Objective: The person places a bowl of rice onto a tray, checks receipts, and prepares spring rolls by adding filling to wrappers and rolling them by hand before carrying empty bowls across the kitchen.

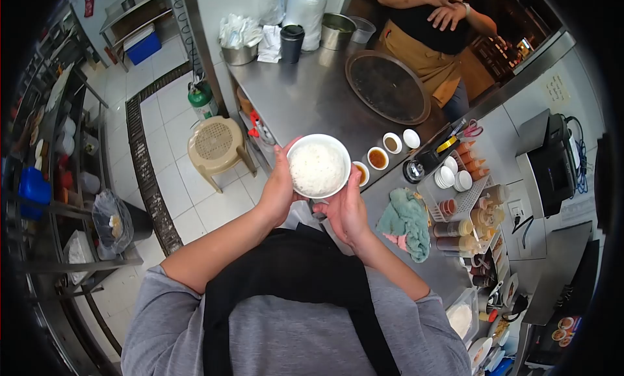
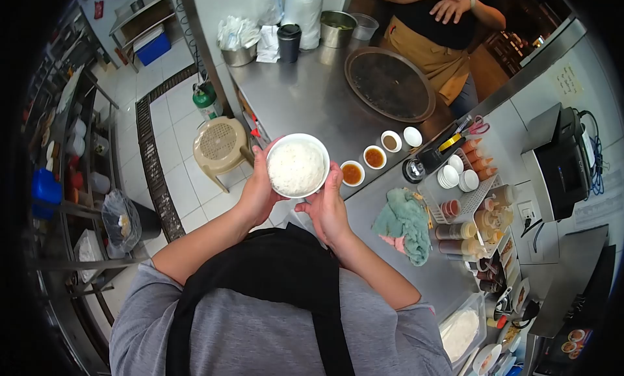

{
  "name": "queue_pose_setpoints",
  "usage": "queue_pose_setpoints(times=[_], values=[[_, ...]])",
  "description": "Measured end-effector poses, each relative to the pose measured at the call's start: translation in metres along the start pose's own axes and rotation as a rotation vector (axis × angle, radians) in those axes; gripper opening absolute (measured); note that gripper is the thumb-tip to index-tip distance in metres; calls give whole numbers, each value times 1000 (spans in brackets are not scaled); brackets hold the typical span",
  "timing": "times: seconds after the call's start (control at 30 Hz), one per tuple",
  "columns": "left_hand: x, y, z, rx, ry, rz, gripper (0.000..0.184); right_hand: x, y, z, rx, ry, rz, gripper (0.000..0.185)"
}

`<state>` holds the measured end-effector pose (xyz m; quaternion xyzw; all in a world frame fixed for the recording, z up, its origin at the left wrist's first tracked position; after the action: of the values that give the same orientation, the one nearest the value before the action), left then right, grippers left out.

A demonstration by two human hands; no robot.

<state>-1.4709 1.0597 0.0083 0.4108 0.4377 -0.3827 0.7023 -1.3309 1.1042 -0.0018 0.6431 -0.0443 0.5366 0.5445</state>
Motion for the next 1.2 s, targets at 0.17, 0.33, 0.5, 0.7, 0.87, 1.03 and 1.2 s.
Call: queue_pose_setpoints(times=[0.17, 0.33, 0.5, 0.7, 0.87, 1.03, 1.2], values=[[-4, -11, -60, 237, -131, -239, 68, 29, -35, -39, -86, 182, 114, 67], [-8, -1, -132, 367, 87, -571, 72, 17, -57, -80, -242, 188, -13, 64], [-17, 2, -225, 496, -76, -543, 79, 8, -70, -137, -309, 39, -257, 63], [-37, 22, -323, 540, -301, -437, 89, 27, -81, -228, -518, -131, -324, 62], [-17, 42, -419, 487, -161, -337, 82, 52, -90, -299, -665, -235, -386, 61], [-31, 87, -499, 473, -38, -361, 78, 95, -155, -361, -773, -199, -261, 53], [-5, 124, -587, 546, 77, -575, 84, 128, -205, -391, -905, -157, -267, 42]])
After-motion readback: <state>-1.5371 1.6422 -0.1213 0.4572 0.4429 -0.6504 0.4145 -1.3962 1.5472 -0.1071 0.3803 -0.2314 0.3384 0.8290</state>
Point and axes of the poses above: each hand's wrist, its own z-axis away from the middle knuckle, its own y-axis out of the palm, x = y × z, the point moved 2 cm from there along -z, towards the middle knuckle, and after that the axes turned 10 degrees about -z, right-handed, at the moved point
